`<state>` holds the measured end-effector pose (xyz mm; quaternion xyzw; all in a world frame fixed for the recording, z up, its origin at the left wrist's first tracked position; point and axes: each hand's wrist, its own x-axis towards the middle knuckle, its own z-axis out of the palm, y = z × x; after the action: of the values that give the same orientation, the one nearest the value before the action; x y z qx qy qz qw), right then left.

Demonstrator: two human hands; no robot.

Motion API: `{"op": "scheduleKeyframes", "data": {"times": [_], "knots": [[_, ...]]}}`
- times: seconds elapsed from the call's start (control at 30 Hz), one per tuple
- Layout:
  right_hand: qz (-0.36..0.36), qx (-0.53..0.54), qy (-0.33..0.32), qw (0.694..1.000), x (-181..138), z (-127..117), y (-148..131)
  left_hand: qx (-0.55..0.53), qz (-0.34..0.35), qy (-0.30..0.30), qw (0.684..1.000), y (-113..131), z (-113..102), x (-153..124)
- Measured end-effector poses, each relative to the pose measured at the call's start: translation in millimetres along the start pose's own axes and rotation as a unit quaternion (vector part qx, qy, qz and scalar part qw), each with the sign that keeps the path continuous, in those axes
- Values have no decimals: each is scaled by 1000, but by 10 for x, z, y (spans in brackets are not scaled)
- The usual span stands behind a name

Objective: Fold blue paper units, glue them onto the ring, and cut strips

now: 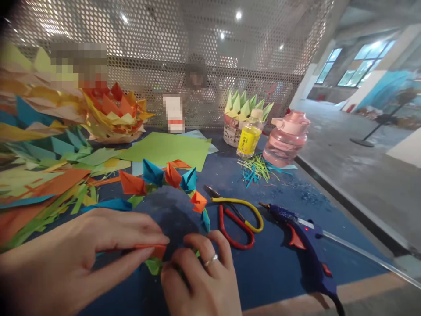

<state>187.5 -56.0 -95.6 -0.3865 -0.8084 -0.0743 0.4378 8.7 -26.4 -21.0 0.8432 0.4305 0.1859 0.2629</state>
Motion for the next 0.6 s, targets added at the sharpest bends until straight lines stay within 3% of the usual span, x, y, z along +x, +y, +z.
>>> {"op": "scheduleKeyframes", "data": {"times": [0.23,0.4,0.6], "knots": [[-1,-13,-1,1000,28,-6,10,34,25,-35,998,-25,60,-10],[0,-10,7,1000,17,3,22,27,32,-13,999,-62,113,0],[25,10,-6,1000,-5,4,7,43,-3,-42,998,-74,101,-30]]}}
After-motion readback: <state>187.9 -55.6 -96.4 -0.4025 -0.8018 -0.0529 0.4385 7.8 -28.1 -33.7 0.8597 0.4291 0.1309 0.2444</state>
